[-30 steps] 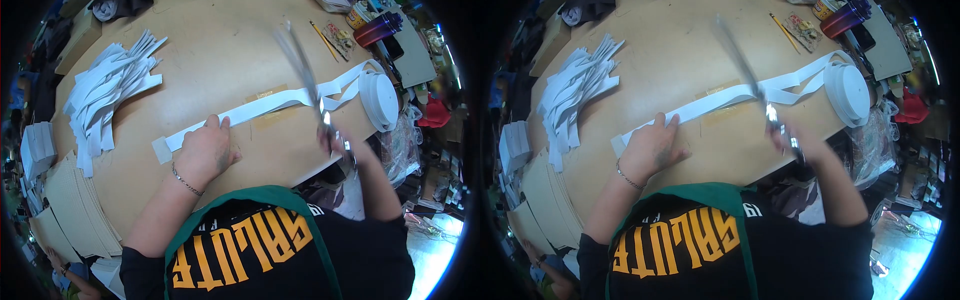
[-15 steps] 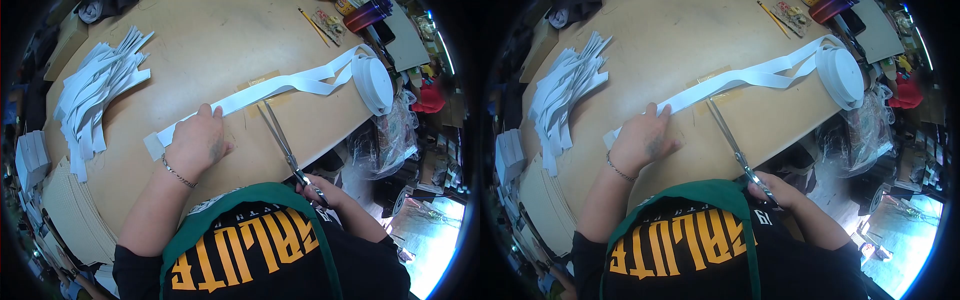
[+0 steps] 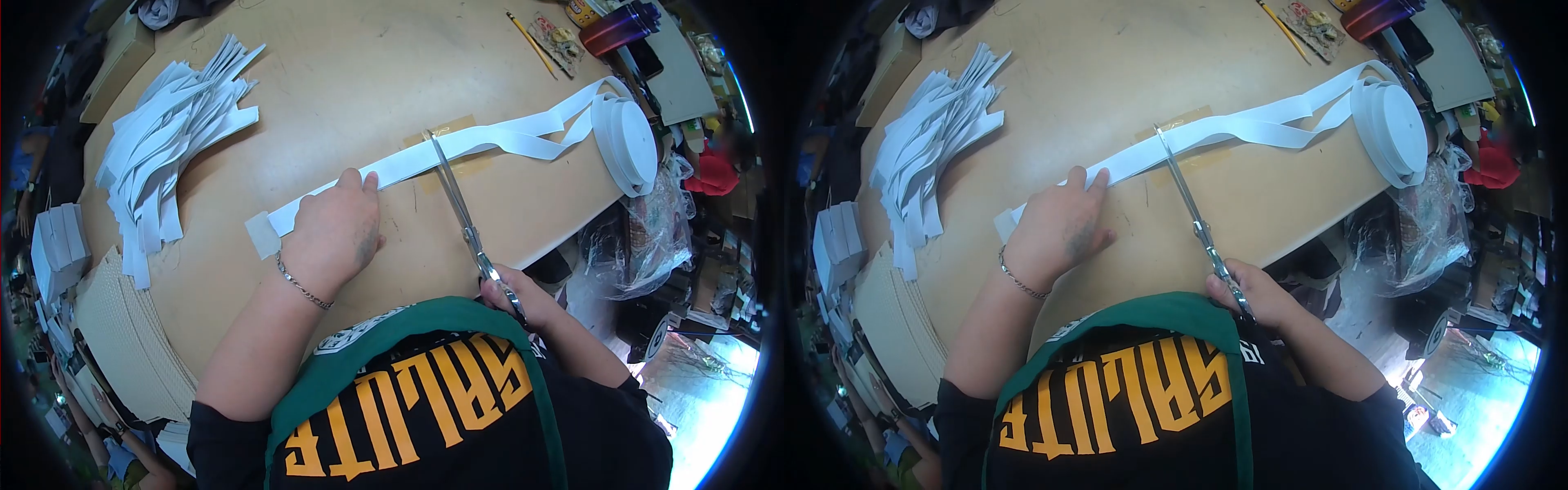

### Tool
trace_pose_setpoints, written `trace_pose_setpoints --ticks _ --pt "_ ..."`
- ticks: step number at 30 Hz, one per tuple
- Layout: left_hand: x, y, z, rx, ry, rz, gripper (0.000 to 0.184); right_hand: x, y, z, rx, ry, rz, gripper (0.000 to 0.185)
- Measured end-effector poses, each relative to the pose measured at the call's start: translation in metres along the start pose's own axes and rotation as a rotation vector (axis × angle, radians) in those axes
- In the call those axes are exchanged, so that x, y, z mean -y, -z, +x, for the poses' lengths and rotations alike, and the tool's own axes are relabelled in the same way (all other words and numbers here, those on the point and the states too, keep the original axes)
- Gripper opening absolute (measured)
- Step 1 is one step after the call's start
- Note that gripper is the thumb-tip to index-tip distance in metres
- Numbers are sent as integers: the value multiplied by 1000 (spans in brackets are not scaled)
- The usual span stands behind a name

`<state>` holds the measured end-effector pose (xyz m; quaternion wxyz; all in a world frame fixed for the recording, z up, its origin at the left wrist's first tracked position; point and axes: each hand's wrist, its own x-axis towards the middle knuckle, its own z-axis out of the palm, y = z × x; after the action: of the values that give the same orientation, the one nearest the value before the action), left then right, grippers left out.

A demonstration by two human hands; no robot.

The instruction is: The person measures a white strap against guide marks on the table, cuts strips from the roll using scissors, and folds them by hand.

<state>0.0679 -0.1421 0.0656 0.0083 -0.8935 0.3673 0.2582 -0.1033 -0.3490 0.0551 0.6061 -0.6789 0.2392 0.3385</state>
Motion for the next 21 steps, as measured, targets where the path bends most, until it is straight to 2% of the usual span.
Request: trace_pose_setpoints --ticks 17,21 --pt "1 0 1 2 -20 0 64 -10 -12 8 -104 -8 102 47" --pt "1 1 1 5 -18 1 64 -11 -13 12 -109 -19 108 41"
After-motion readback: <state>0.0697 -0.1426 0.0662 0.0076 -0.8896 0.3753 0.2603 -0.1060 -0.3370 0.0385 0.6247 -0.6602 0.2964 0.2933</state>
